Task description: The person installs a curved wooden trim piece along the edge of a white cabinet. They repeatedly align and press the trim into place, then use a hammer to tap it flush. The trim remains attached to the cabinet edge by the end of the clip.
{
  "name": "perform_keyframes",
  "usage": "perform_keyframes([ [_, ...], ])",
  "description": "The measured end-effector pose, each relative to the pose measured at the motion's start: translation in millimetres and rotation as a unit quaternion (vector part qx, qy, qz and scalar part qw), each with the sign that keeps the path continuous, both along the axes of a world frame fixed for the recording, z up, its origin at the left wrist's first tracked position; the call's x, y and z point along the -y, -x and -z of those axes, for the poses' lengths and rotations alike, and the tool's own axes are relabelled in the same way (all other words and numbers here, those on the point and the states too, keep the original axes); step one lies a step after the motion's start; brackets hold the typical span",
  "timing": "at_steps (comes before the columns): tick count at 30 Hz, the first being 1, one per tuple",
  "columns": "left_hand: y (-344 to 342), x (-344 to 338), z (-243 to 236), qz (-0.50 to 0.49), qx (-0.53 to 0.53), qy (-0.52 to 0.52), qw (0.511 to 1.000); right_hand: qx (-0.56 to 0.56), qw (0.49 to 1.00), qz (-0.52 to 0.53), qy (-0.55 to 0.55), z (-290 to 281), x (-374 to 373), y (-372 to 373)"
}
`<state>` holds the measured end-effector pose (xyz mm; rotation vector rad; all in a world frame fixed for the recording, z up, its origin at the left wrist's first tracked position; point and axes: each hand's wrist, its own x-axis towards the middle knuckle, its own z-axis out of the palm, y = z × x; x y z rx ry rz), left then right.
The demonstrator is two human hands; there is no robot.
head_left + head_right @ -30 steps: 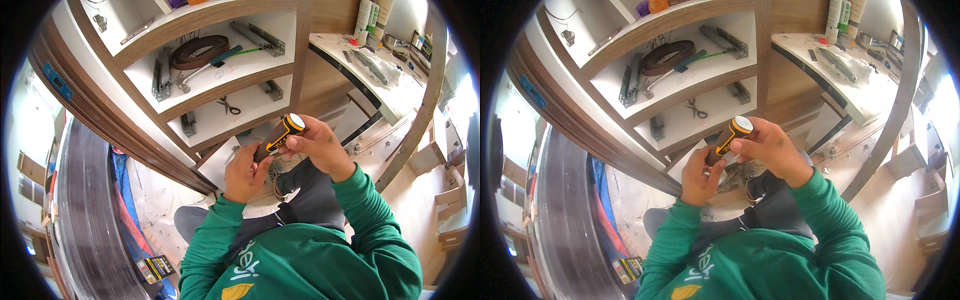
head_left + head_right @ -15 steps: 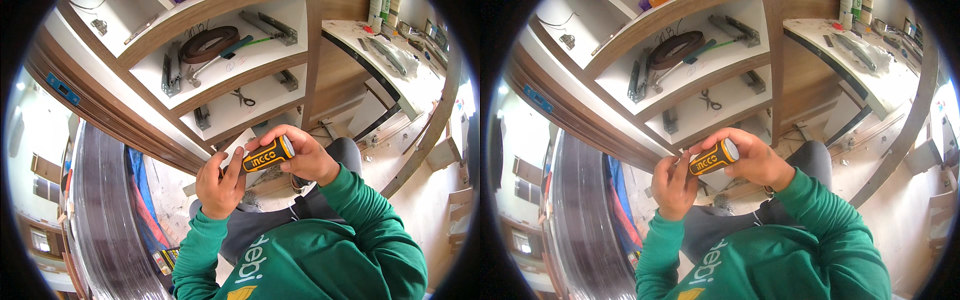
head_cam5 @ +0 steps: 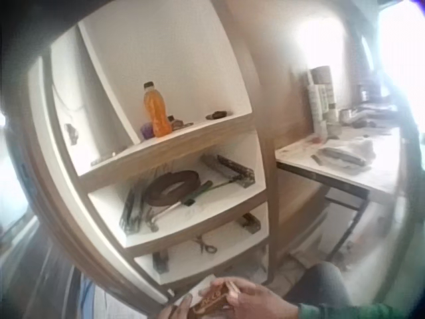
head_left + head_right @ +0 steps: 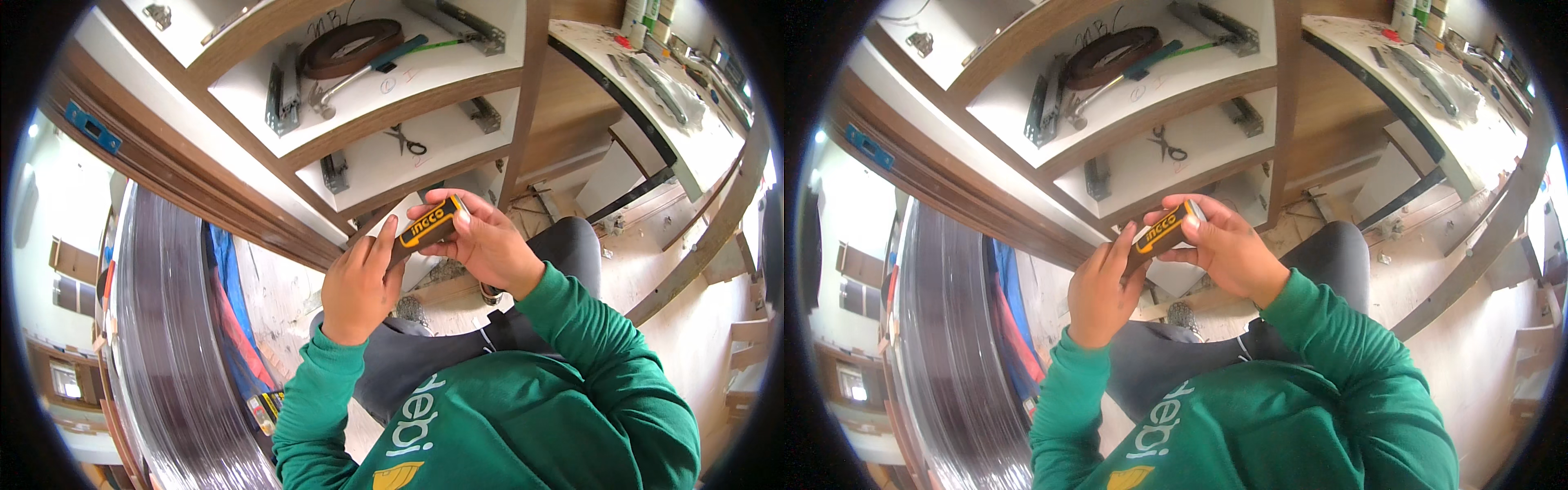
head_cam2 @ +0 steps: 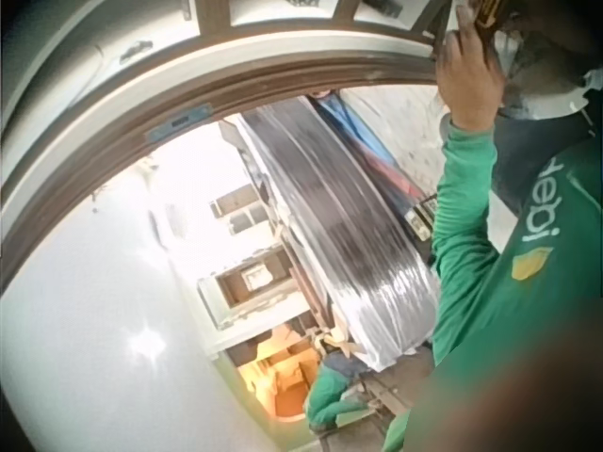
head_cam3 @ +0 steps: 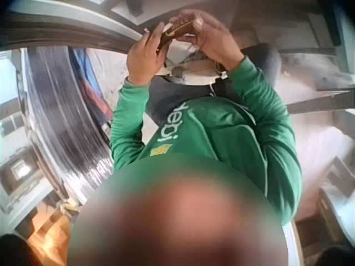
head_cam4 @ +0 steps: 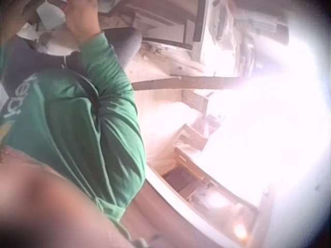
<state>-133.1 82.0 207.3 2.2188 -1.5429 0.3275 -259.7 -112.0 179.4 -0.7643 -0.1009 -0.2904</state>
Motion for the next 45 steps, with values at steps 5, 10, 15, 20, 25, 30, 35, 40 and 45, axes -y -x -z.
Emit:
perform_keyframes([
  [5, -33.1, -20.7, 32.0, -0.05, -0.02, -0.08, 0.995, -0.124, 0.983, -0.006, -0.135, 46.7, -26.0, -44.8],
  [10, -92.0, -48.9, 68.8, -0.092, -0.013, -0.157, 0.983, -0.2, 0.964, -0.021, -0.175, 96.9, -71.7, -119.7],
  [15, -140.3, -57.4, 106.6, -0.144, -0.067, -0.219, 0.963, -0.261, 0.952, -0.028, -0.158, 135.2, -86.0, -183.4],
  [20, -154.2, -51.2, 127.7, -0.179, -0.1, -0.248, 0.947, -0.283, 0.947, -0.023, -0.147, 159.5, -89.2, -213.7],
  [25, -147.7, -45.2, 129.3, -0.21, -0.091, -0.231, 0.946, -0.295, 0.938, -0.005, -0.182, 162.8, -99.2, -231.3],
  [30, -141.7, -45.9, 129.7, -0.217, -0.07, -0.213, 0.95, -0.283, 0.945, -0.004, -0.165, 158.5, -99.3, -230.8],
  [35, -132.4, -30.3, 125.1, -0.191, -0.174, -0.189, 0.947, -0.284, 0.947, -0.002, -0.149, 165.2, -89.5, -224.6],
  [40, -109.8, -24.0, 129.5, -0.228, -0.501, -0.122, 0.826, -0.269, 0.935, -0.016, -0.23, 171.7, -80.7, -220.9],
  [45, -91.3, -17.1, 169.8, -0.155, -0.361, 0.113, 0.913, -0.313, 0.933, -0.035, -0.173, 161.9, -76.5, -221.5],
])
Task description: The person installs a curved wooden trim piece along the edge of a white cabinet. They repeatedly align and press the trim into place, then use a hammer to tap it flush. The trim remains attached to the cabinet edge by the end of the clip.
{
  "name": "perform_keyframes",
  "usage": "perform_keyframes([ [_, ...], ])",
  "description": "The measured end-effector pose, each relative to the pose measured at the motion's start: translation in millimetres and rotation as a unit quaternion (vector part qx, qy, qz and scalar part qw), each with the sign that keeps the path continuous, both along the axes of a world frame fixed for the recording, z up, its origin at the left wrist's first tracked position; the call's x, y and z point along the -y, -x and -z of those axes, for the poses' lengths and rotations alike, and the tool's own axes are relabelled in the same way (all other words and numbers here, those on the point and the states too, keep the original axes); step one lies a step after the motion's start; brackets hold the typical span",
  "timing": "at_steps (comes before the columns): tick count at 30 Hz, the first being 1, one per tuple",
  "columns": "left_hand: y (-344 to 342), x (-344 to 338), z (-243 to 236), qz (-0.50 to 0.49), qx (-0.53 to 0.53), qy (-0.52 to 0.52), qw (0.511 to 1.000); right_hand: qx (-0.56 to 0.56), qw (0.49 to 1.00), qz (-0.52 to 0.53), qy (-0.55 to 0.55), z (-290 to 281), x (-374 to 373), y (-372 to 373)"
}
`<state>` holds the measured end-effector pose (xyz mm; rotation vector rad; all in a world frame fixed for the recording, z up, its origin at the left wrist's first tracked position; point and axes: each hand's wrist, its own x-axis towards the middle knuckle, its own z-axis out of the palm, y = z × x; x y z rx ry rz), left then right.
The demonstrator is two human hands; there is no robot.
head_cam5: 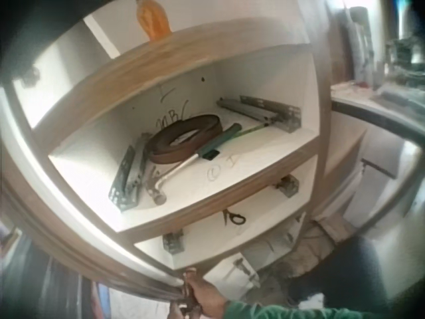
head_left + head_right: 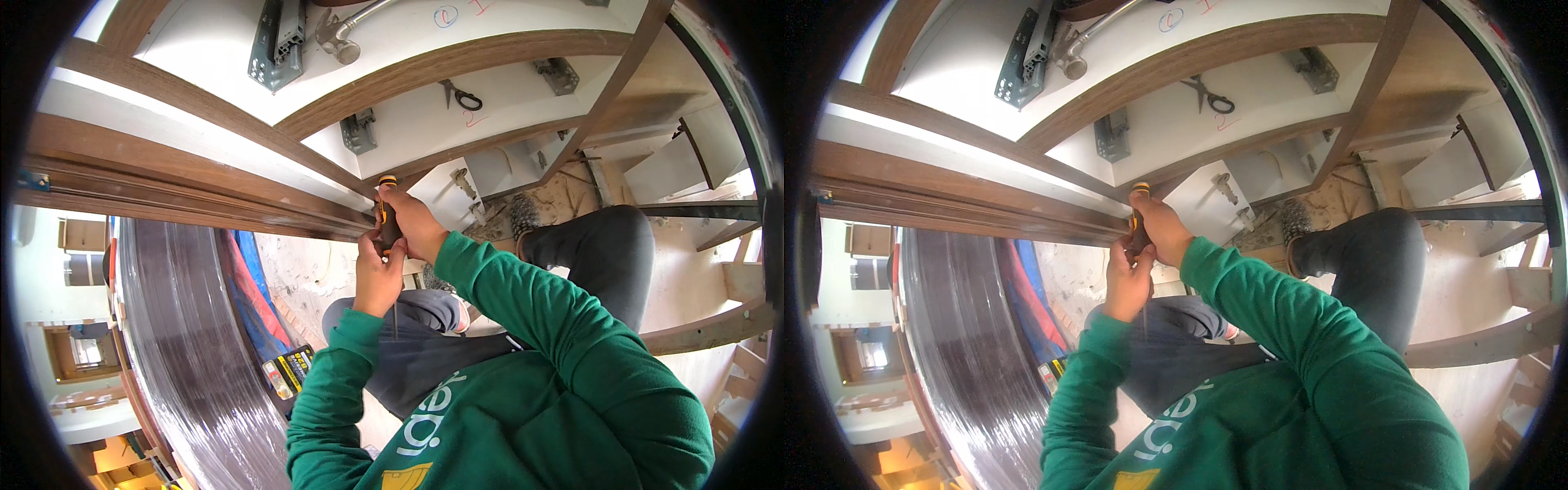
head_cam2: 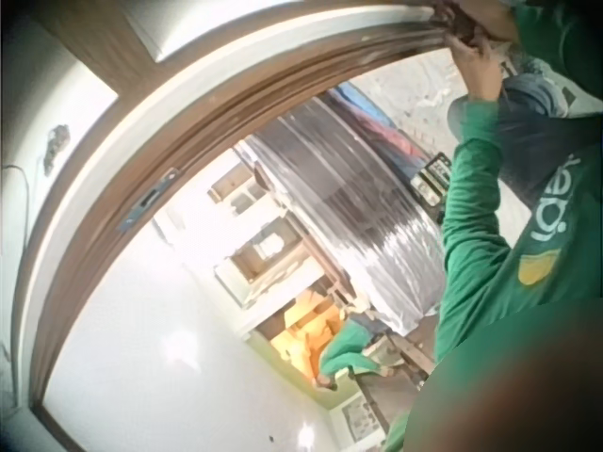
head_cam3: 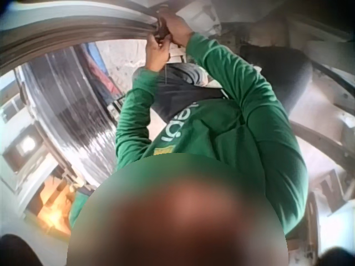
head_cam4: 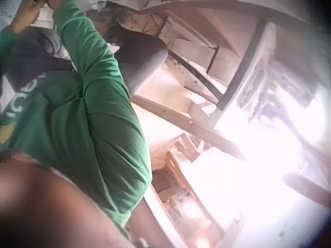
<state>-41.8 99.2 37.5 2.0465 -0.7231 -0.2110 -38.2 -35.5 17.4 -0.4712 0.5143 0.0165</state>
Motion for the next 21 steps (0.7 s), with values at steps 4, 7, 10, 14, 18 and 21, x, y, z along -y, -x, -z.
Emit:
perform_keyframes([
  [4, 25.3, 2.2, 4.9, -0.101, -0.246, 0.121, 0.956, 0.016, 0.998, -0.024, 0.059, -7.0, 3.5, 0.6],
  [7, 29.1, 13.0, 0.1, -0.106, -0.294, 0.144, 0.939, -0.001, 0.99, -0.075, 0.123, -5.3, 8.0, 0.8],
  [10, 24.5, 24.1, 0.5, -0.123, -0.302, 0.134, 0.936, -0.027, 0.987, -0.085, 0.133, 2.4, 13.7, -4.1],
  [14, 20.6, 37.1, 4.6, -0.114, -0.283, 0.144, 0.941, -0.054, 0.986, -0.073, 0.139, 17.8, 15.8, -17.6],
  [18, 25.4, 43.9, 0.2, -0.11, -0.34, 0.174, 0.918, -0.026, 0.97, -0.04, 0.239, 27.6, 14.8, -16.8],
  [21, 24.3, 51.7, 0.4, -0.082, -0.313, 0.206, 0.924, -0.031, 0.974, -0.014, 0.223, 23.5, 18.5, -11.2],
])
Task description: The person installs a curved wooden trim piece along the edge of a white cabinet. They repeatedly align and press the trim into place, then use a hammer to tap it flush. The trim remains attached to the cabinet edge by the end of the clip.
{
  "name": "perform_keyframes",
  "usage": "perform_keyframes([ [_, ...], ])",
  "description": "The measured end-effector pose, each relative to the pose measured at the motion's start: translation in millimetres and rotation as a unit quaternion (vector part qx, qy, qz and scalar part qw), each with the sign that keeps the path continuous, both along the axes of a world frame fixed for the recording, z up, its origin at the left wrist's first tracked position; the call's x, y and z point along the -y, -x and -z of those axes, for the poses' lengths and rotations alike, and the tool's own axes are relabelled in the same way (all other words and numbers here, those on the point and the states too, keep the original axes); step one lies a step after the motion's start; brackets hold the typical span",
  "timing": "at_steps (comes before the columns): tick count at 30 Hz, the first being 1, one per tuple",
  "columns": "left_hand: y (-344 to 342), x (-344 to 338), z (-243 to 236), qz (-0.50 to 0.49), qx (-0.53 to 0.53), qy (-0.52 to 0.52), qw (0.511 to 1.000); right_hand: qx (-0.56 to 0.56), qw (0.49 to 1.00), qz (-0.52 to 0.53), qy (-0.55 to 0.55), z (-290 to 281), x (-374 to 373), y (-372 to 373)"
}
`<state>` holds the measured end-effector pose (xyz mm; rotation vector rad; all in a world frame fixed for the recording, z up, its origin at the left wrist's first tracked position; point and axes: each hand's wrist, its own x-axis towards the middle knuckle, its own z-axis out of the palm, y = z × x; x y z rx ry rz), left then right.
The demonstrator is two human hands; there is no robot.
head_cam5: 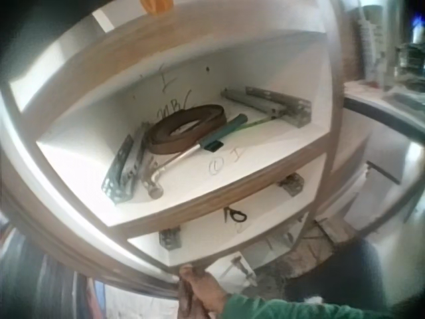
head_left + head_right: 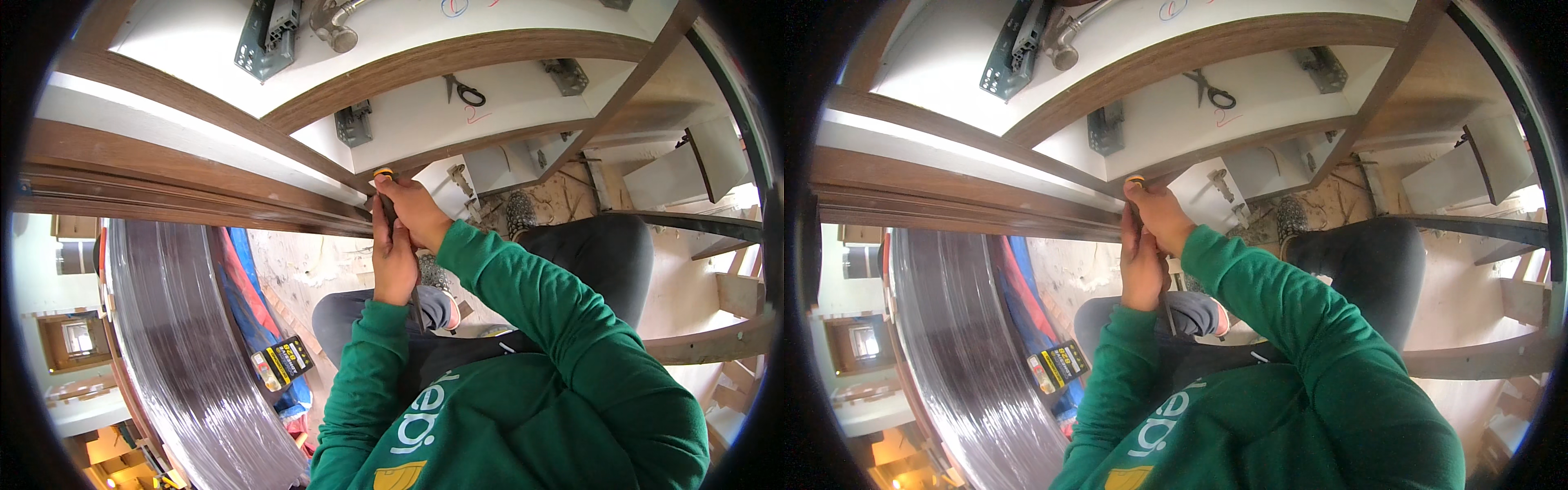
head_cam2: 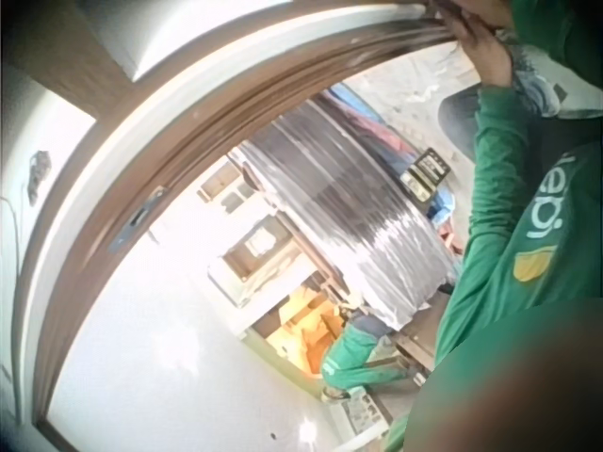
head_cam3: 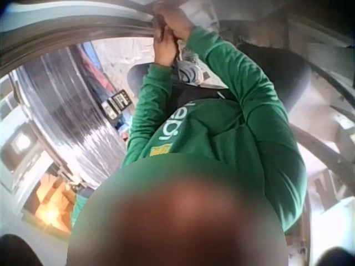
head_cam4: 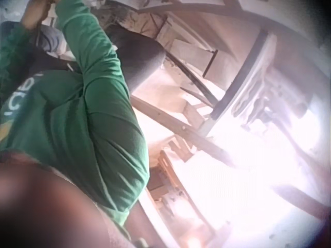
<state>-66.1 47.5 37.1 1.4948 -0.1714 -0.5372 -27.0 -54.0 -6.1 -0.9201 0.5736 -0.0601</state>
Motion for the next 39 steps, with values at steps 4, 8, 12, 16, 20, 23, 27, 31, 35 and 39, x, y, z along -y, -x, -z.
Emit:
perform_keyframes([
  [4, 0.9, 12.4, 8.8, 0.014, 0.073, -0.029, 0.997, -0.009, 0.998, 0.018, -0.051, -13.7, 14.6, 10.2],
  [8, 10.2, 26.8, 15.7, 0.017, 0.041, 0.011, 0.999, 0.017, 0.997, 0.028, -0.072, -23.3, 30.3, 24.4],
  [12, 15.8, 45.7, 15.6, 0.026, 0.087, -0.01, 0.996, 0.006, 0.999, 0.034, -0.036, -24.1, 49.0, 36.8],
  [16, 28.3, 60.7, 10.8, 0.039, 0.061, 0.0, 0.997, -0.01, 0.999, 0.041, -0.023, -19.5, 64.6, 44.6],
  [20, 38.9, 77.7, 7.4, 0.045, 0.04, 0.03, 0.998, -0.019, 0.999, 0.027, -0.024, -19.2, 83.3, 53.8],
  [23, 40.6, 90.4, 8.3, 0.033, 0.049, -0.014, 0.998, -0.014, 0.999, 0.023, -0.035, -22.6, 92.9, 60.4],
  [27, 46.4, 90.9, 10.4, 0.045, 0.028, 0.003, 0.999, -0.02, 0.999, 0.034, -0.021, -23.8, 96.4, 63.2],
  [31, 47.2, 101.4, 18.2, 0.054, 0.049, -0.005, 0.997, -0.027, 0.999, 0.045, -0.01, -20.0, 107.2, 68.4],
  [35, 59.8, 121.3, 23.4, 0.082, 0.09, -0.031, 0.992, -0.029, 0.997, 0.069, 0.007, -18.6, 130.6, 86.6],
  [39, 73.2, 143.1, 26.0, 0.116, 0.107, -0.028, 0.987, -0.021, 0.997, 0.08, 0.005, -10.0, 156.7, 109.8],
])
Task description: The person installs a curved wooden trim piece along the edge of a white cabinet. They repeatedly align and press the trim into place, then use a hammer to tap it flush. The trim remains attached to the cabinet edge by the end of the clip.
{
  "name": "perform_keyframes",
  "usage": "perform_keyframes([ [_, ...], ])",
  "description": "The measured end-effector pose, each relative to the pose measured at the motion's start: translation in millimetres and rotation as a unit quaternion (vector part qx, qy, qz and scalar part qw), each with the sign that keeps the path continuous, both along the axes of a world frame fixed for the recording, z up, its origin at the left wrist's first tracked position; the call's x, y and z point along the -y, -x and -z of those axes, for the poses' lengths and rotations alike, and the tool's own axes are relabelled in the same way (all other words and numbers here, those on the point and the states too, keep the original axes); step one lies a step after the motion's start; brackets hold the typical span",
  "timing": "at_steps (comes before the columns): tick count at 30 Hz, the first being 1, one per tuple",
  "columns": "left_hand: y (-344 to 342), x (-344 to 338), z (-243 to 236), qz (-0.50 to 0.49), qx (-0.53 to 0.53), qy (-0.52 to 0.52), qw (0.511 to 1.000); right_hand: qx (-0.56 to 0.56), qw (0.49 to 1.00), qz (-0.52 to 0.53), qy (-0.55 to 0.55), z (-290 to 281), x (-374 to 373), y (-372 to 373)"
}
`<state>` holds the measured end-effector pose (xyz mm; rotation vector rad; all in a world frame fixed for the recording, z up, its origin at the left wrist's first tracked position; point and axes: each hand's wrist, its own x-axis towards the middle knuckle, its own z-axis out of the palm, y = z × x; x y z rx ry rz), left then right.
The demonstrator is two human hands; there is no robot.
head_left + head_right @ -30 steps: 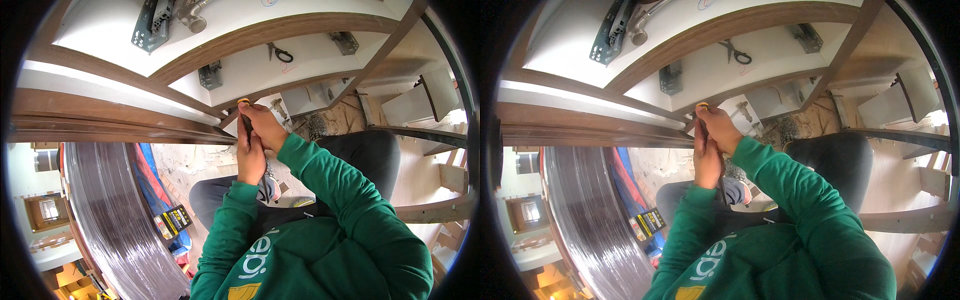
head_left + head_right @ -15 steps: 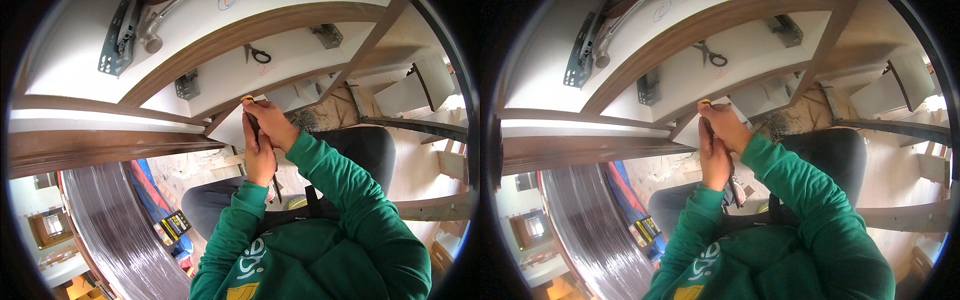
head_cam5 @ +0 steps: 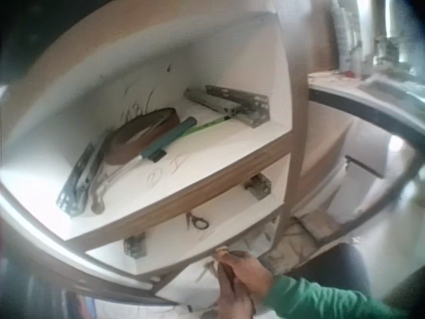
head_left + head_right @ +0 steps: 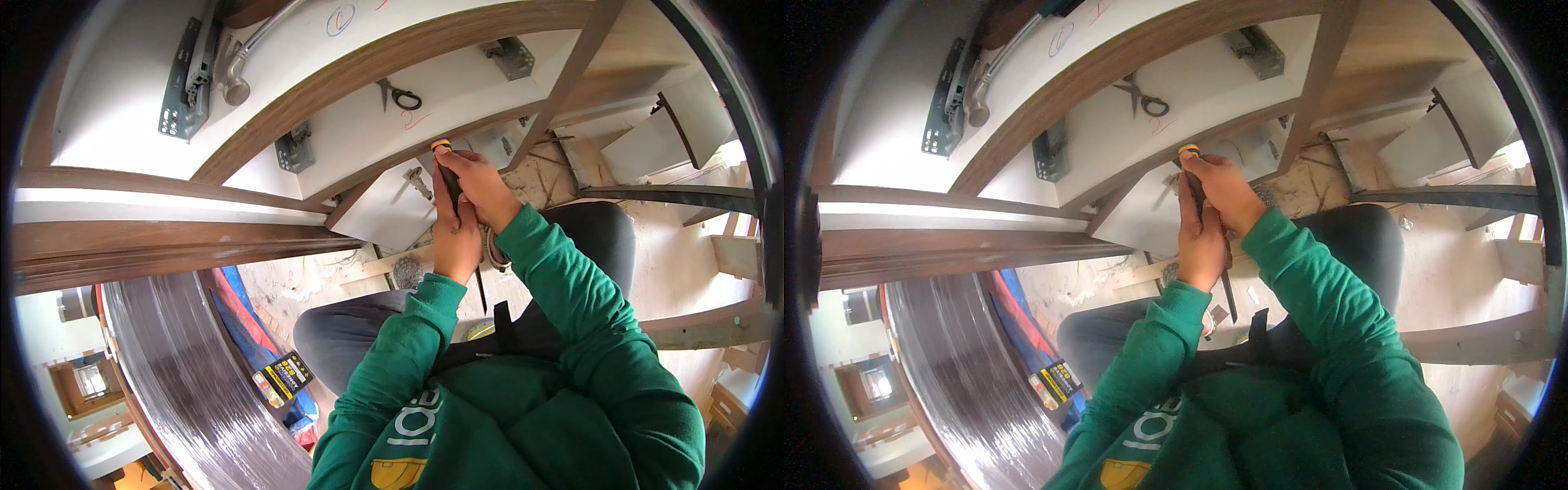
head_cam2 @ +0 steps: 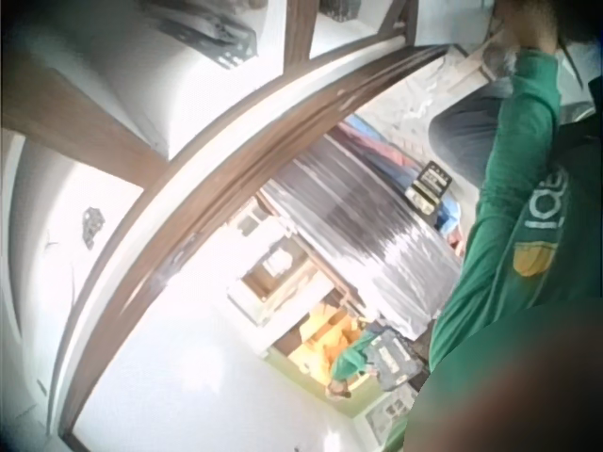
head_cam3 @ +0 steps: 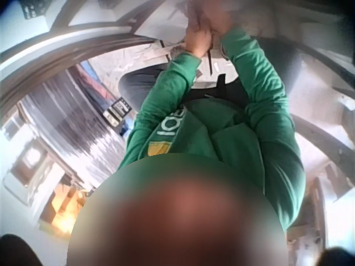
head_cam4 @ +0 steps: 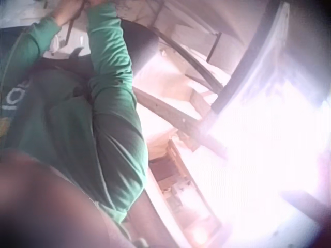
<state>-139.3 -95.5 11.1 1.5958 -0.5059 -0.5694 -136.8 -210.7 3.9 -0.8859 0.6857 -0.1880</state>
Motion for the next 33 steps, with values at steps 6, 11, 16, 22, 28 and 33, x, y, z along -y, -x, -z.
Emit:
perform_keyframes([
  [6, -6.2, -17.2, -16.9, -0.062, -0.092, -0.075, 0.991, 0.183, 0.943, -0.04, 0.274, 23.0, -12.7, -13.7],
  [11, -6.8, -19.0, -36.9, -0.094, -0.119, -0.015, 0.988, 0.069, 0.992, -0.081, -0.067, 8.6, -27.0, -19.2],
  [16, 2.8, 3.1, -36.1, -0.096, -0.08, -0.061, 0.99, 0.049, 0.996, -0.047, -0.053, -1.2, -13.3, -10.2],
  [22, 18.8, 38.7, -19.4, -0.055, -0.044, -0.077, 0.995, 0.062, 0.995, 0.029, -0.074, 0.1, 22.2, 14.7],
  [28, 38.6, 81.3, -6.1, -0.011, -0.025, -0.047, 0.999, 0.057, 0.997, 0.049, -0.033, 3.1, 73.7, 45.5],
  [33, 52.8, 115.5, -1.8, 0.003, 0.039, -0.046, 0.998, 0.044, 0.99, 0.108, -0.079, -1.6, 98.2, 65.1],
])
